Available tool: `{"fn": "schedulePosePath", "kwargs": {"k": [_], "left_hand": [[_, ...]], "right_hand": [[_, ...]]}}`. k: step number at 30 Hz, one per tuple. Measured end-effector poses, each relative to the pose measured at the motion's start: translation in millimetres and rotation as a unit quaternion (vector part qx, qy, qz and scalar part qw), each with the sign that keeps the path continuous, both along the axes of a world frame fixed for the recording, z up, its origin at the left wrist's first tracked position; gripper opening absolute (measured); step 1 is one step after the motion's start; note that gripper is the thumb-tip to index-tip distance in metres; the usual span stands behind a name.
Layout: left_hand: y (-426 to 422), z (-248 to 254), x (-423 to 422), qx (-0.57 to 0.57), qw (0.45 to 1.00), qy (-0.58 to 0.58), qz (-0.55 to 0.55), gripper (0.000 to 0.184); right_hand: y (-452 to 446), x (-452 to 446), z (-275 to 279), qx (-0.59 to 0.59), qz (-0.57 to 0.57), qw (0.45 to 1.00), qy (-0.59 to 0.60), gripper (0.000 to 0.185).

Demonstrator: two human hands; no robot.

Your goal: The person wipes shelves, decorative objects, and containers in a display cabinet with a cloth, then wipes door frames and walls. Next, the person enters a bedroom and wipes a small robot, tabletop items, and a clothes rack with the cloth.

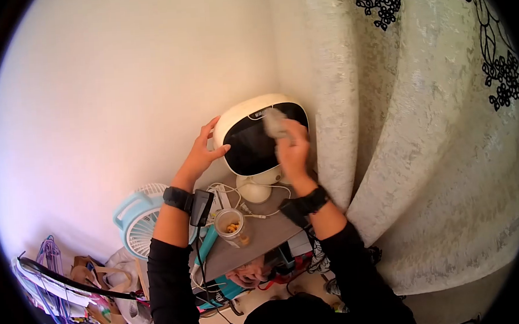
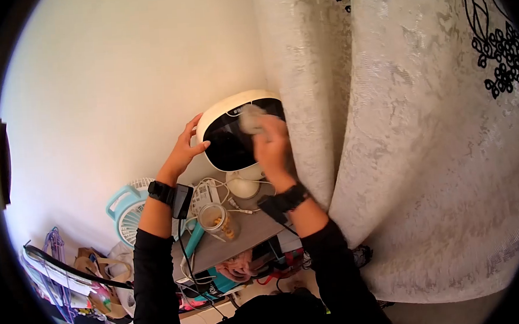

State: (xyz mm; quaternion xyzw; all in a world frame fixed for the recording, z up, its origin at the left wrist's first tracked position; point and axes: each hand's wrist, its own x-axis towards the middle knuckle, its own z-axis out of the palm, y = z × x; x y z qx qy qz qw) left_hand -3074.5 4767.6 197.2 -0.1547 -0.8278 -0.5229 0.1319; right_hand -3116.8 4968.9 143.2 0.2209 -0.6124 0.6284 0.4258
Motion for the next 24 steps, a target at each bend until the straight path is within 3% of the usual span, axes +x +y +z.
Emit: {"fn": "schedulePosePath", "kwargs": {"k": [1,3,4,7,11,15,17,19,22,24], "left_hand": [[-1,-1,0,-0.004,1.000,-0.002,-0.001,0.070],[-5,-5,-6,-0.017,1.000,0.012,-0.014,0.074],[-8,-8,-8,0.039,0.998,-0.025,-0.044,0.072],[-11,-5,-12,0.008,1.000,-0.013,-0.022,0.072],[-3,8,-2,-0.015,0.999,-0.026,-0.023,0.070],[-9,1,-9,-0.047,0.998,0.017,-0.025,0.068],[-3,5,-6,-0.029,0.999,-0.008,-0.024,0.067],[-3,6,-5,-0.019,1.000,-0.013,-0.022,0.067],[-4,7,-5,-0.032,0.999,-0.016,-0.025,0.068],[-4,10,-6,-0.050,0.998,-0.013,-0.025,0.068]], "right_hand": [[-14,7,13,0.099,-0.026,0.989,0.109,0.033],[-43,28,19,0.207,0.029,0.967,0.146,0.034],[-52,34,15,0.242,0.016,0.960,0.141,0.034],[-46,27,14,0.249,0.024,0.958,0.142,0.036],[-10,1,19,0.187,-0.137,0.961,0.149,0.037],[8,-1,29,-0.064,0.009,0.998,0.000,0.036],[-7,-6,14,0.036,-0.084,0.993,0.080,0.034],[-20,11,5,0.179,-0.088,0.974,0.105,0.036],[-11,7,10,0.210,-0.075,0.967,0.127,0.036],[2,-8,13,0.124,-0.061,0.985,0.107,0.033]]}}
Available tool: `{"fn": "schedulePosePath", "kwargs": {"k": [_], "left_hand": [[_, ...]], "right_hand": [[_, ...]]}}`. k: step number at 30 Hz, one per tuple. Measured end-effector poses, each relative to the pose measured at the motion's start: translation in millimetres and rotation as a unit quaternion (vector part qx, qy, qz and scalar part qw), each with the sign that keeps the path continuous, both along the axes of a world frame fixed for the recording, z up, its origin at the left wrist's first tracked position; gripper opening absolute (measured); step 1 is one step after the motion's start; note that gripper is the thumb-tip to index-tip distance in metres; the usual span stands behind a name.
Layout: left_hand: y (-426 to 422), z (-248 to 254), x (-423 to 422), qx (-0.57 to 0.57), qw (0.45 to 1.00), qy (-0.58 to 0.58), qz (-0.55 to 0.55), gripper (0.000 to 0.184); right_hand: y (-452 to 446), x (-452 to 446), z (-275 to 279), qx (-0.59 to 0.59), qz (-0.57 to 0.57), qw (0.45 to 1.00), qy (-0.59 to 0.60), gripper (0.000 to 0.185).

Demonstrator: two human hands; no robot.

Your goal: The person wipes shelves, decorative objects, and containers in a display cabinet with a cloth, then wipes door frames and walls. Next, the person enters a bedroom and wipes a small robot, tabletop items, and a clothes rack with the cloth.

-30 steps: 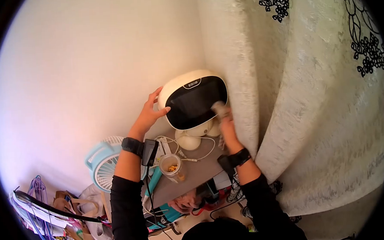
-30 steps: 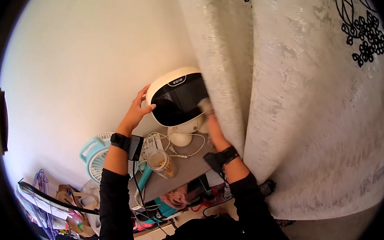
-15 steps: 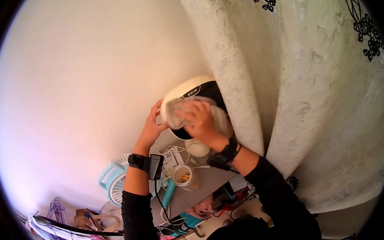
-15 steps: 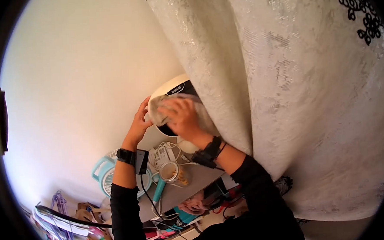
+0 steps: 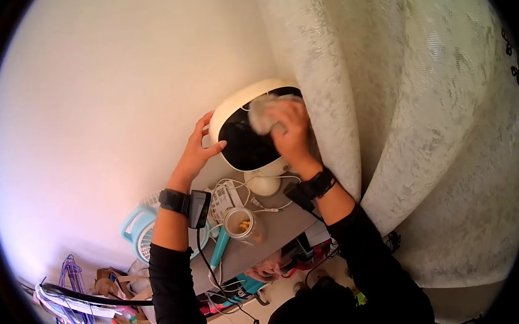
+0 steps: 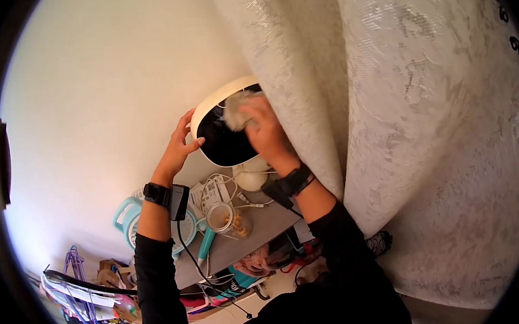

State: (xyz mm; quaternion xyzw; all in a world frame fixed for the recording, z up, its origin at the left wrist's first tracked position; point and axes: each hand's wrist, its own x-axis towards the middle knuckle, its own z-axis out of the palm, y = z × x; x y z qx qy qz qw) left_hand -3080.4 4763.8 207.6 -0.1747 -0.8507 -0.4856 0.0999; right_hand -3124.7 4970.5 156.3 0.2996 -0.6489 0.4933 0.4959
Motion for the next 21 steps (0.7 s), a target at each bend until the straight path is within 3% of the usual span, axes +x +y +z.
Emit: {"fn": "schedulePosePath", "kwargs": {"k": [3,5,7,10,13,14,17,19,21], "left_hand": [[4,2,4,0.002,1.000,-0.011,0.019,0.070],[4,2,3,0.004,1.000,-0.009,0.023,0.070],[3,0,3,0.011,1.000,-0.013,0.021,0.070],[3,-4,-1,0.009,1.000,-0.005,0.011,0.070],[-3,-3,-4,-0.026,0.999,0.040,0.001,0.070],[-1,-1,-2,-0.022,1.000,0.014,0.011,0.069],[-1,3,-1,-0.017,1.000,-0.014,0.021,0.069],[2,0,0,-0.013,1.000,-0.017,0.020,0.069],[2,3,2,-0.021,0.999,-0.015,0.019,0.070]], "right_hand": [[6,-7,3,-0.167,0.106,0.975,-0.103,0.034],[0,-1,6,-0.173,0.104,0.972,-0.119,0.031],[-12,7,-2,-0.078,-0.002,0.997,-0.027,0.030],[-12,15,-4,0.066,-0.021,0.998,0.009,0.030],[1,-15,3,0.036,-0.006,0.998,0.048,0.033],[7,-15,11,-0.024,0.029,0.999,-0.023,0.032],[16,-19,19,-0.064,0.020,0.997,-0.045,0.029],[10,-15,15,-0.041,0.008,0.999,-0.031,0.028],[3,-10,11,0.059,-0.018,0.998,0.029,0.025]]}}
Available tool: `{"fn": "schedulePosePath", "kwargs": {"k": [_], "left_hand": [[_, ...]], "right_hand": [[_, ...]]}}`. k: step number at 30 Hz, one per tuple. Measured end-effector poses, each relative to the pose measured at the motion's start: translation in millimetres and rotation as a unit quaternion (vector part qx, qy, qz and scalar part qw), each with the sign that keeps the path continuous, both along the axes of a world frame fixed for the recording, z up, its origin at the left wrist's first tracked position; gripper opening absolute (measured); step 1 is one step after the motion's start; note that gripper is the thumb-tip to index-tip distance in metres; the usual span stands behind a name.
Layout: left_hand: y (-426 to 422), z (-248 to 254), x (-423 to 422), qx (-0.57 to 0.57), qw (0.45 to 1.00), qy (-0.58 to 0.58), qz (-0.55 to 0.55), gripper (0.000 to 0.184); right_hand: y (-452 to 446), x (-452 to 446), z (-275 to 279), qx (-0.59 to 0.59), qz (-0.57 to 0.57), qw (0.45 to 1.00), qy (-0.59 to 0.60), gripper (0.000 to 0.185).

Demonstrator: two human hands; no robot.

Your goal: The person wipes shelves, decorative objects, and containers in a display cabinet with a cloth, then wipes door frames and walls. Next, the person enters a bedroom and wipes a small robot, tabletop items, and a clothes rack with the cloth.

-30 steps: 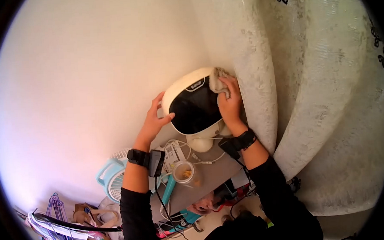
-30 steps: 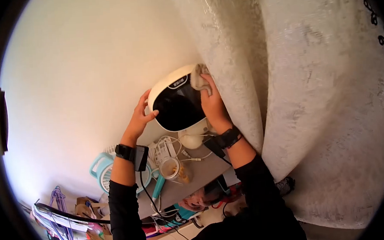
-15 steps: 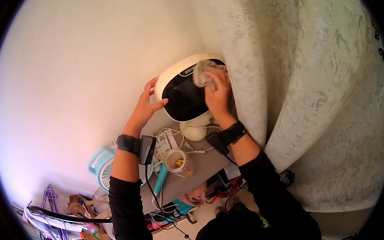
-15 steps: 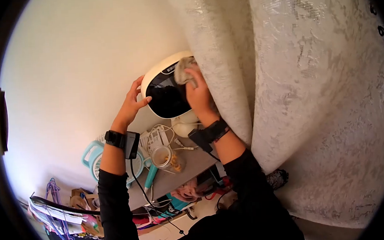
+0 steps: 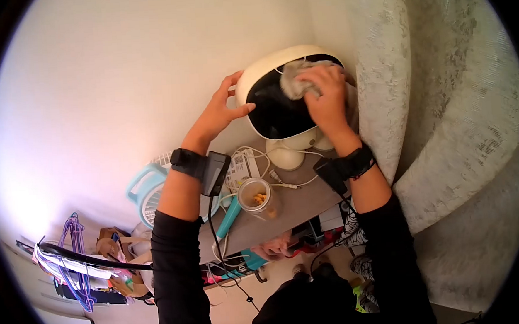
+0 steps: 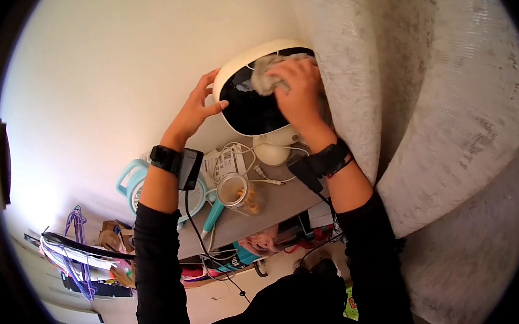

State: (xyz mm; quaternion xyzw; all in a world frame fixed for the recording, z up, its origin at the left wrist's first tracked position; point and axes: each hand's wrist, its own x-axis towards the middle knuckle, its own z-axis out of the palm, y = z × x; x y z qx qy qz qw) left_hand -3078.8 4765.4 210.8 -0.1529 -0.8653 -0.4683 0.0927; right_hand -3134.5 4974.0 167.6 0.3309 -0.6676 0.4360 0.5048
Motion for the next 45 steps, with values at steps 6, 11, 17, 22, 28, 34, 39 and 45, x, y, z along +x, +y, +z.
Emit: {"fn": "schedulePosePath", "kwargs": {"k": [6,11,17,22,28,34,39,45], "left_hand": [[1,6,2,-0.006,0.999,-0.032,-0.001,0.069],[3,7,3,-0.007,1.000,-0.029,0.007,0.069],[4,12,3,-0.018,0.999,-0.047,0.005,0.069],[5,11,5,-0.010,0.998,-0.055,0.010,0.069],[5,10,4,-0.004,0.998,-0.060,0.007,0.068],[7,12,6,-0.002,0.998,-0.064,0.005,0.069],[2,7,1,-0.019,0.998,-0.053,0.005,0.070],[7,8,4,-0.010,0.997,-0.076,0.012,0.071]], "right_hand": [[16,-15,16,-0.037,-0.007,0.999,-0.010,0.022],[14,-8,3,-0.017,-0.003,0.999,-0.036,0.021],[22,-15,13,0.006,0.035,0.999,-0.002,0.021],[15,-19,14,-0.076,0.024,0.997,-0.018,0.022],[16,3,-27,-0.020,0.058,0.997,-0.038,0.024],[28,-20,11,-0.184,0.158,0.963,-0.115,0.028],[17,9,-62,-0.030,-0.031,0.997,-0.062,0.029],[8,44,-136,0.000,0.108,0.983,-0.148,0.028]]}}
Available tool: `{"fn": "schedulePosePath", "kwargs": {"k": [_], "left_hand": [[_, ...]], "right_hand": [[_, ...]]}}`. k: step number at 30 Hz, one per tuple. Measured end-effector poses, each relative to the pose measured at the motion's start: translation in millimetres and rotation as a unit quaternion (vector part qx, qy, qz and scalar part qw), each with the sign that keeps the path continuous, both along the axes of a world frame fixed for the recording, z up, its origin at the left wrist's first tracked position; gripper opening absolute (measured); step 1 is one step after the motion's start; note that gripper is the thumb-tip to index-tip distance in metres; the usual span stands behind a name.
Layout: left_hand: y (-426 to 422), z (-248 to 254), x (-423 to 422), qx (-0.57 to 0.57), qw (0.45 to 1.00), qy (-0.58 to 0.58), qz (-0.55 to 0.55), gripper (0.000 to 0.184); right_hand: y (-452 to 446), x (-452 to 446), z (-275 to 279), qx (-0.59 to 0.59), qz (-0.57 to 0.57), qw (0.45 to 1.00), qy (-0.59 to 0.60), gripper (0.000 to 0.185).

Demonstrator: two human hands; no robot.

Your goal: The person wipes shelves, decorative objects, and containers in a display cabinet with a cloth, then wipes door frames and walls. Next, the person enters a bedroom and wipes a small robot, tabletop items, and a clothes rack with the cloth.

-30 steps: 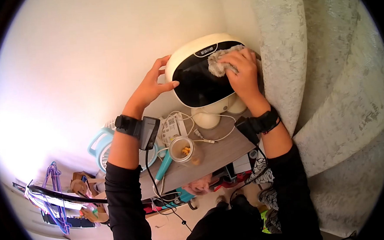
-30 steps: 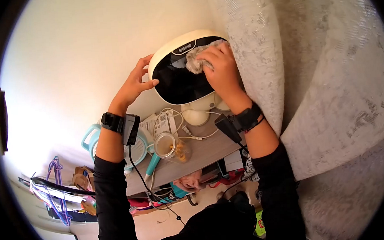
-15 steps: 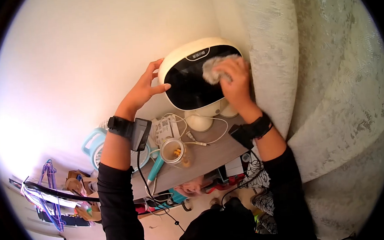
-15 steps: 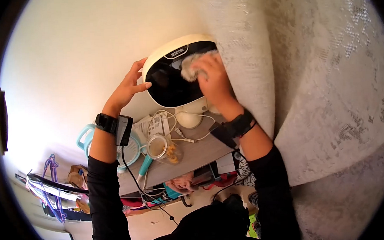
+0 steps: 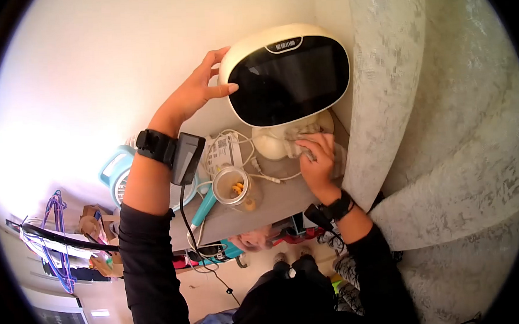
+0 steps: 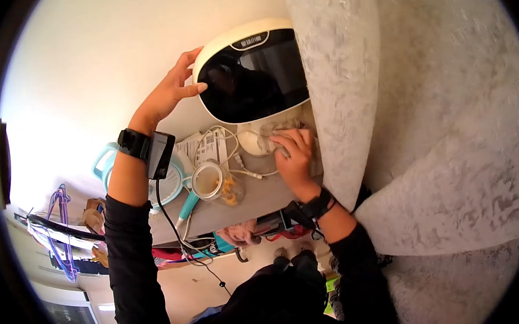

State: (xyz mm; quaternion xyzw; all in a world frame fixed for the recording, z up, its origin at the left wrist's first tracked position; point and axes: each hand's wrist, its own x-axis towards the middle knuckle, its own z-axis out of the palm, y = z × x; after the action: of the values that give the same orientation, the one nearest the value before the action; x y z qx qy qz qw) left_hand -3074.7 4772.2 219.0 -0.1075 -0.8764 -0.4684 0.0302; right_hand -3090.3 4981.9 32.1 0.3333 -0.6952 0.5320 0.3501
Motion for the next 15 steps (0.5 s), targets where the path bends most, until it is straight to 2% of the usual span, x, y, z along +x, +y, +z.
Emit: {"fn": "schedulePosePath", "kwargs": {"k": [2,5,7,9,11,13,15], "left_hand": [[-3,0,1,0.009,1.000,-0.005,0.009,0.070],[-6,-2,-3,0.003,1.000,0.012,0.001,0.069],[-8,-5,-4,0.009,1.000,0.011,0.002,0.068],[-5,-4,-2,0.014,1.000,0.016,0.004,0.067],[-6,-3,-2,0.015,1.000,0.024,0.005,0.067],[-8,-4,-4,0.022,0.999,0.027,-0.021,0.067],[-8,-6,-3,0.031,0.999,0.029,-0.014,0.067]], "right_hand": [[5,17,50,-0.068,-0.061,0.994,0.068,0.027],[-2,4,122,-0.153,-0.005,0.983,0.105,0.029],[-13,-12,154,-0.106,-0.056,0.983,0.141,0.032],[-35,-25,165,-0.065,-0.050,0.988,0.134,0.035],[-55,-31,151,0.030,-0.092,0.984,0.151,0.037],[-61,-20,138,0.057,-0.118,0.980,0.147,0.032],[-60,-7,114,0.083,-0.090,0.981,0.153,0.029]]}}
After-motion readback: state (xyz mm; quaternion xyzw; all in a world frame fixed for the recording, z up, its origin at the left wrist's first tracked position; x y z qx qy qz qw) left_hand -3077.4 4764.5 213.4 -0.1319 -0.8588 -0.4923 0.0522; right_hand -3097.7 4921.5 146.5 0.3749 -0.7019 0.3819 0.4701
